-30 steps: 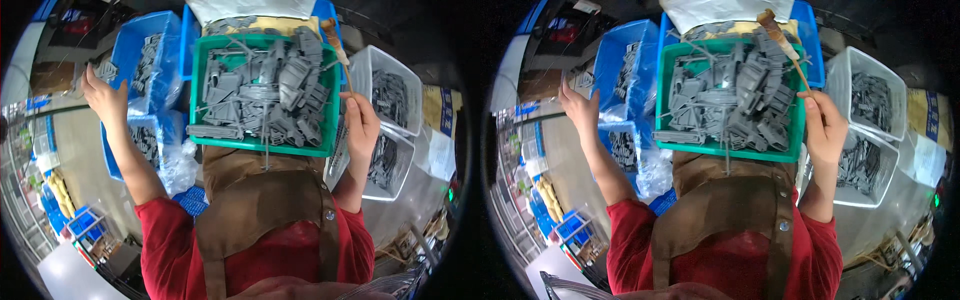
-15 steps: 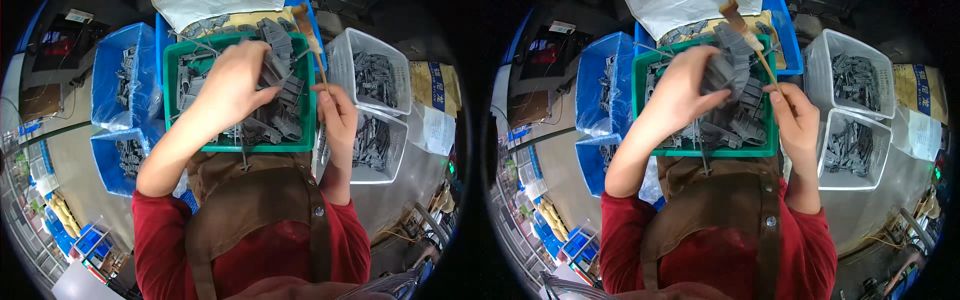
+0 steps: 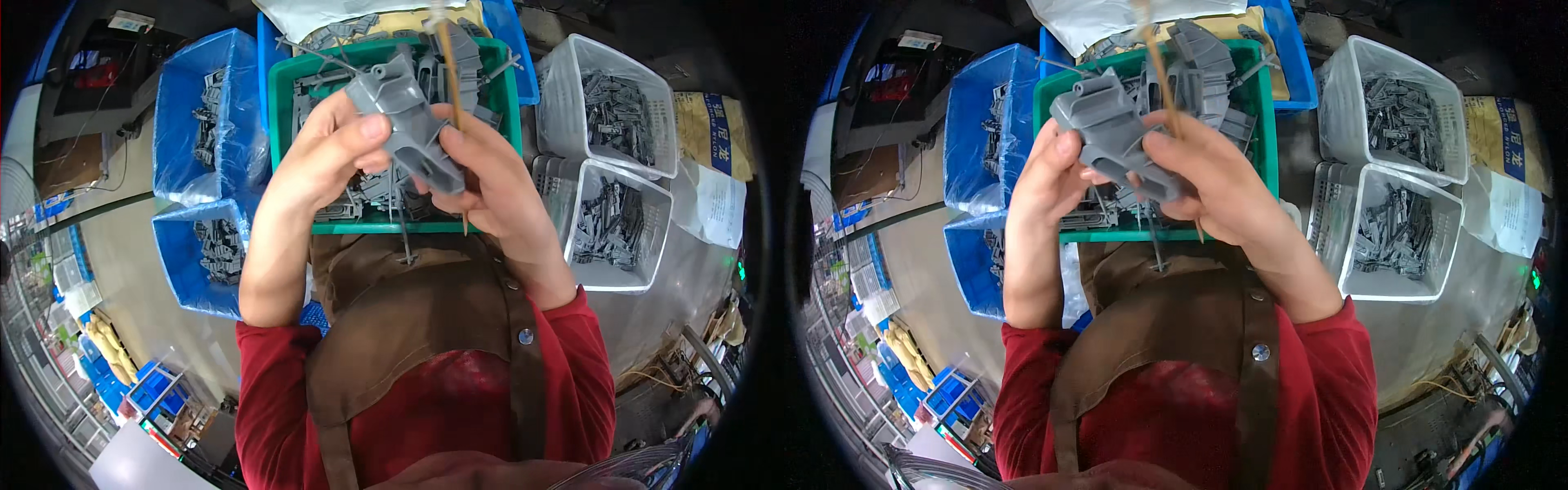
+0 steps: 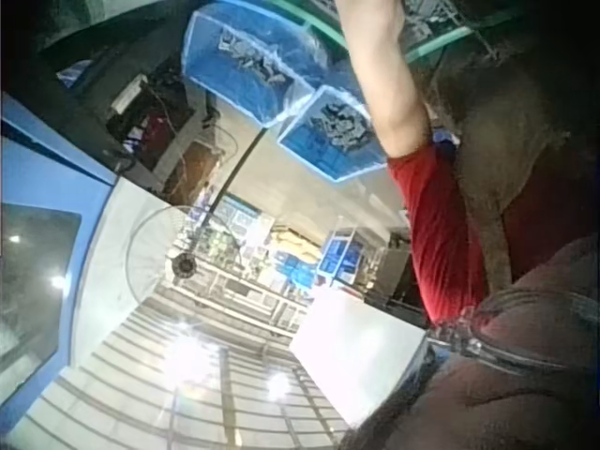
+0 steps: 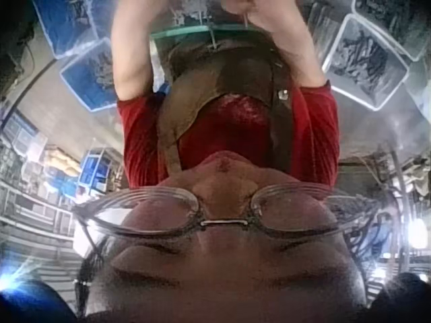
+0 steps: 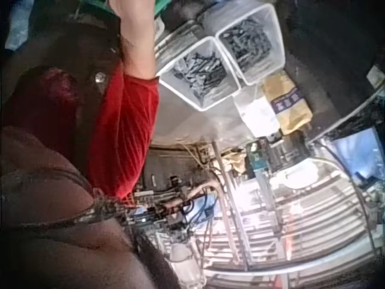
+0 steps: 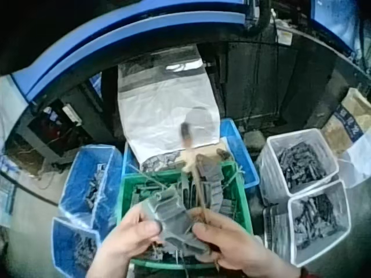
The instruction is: Brushing and inspecting grey plastic parts from bins at a workstation.
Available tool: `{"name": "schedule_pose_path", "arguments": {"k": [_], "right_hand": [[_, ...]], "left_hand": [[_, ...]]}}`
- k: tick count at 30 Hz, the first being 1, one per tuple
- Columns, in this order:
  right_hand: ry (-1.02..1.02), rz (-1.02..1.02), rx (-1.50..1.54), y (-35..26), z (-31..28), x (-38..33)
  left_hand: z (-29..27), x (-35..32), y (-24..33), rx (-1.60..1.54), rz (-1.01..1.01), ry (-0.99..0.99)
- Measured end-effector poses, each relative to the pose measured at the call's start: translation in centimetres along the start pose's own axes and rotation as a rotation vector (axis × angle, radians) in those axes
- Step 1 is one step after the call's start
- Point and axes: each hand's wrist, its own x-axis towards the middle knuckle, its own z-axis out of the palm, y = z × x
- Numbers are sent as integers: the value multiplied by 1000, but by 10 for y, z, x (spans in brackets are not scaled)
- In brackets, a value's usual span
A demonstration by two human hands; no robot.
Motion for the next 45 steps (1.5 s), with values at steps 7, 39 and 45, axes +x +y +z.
{"name": "schedule_pose_path", "arguments": {"k": [7,39,45], "right_hand": [[155,-449,-856,4,-22,-10],[-74,-640,-1443,13,-18,-19],[1,-587,-1304,3,-12,-14]], "left_hand": [[-17,-31,0,-534,52,242],[17,-50,15,-796,87,798],[-13,-71,0,-950,144,468]]}}
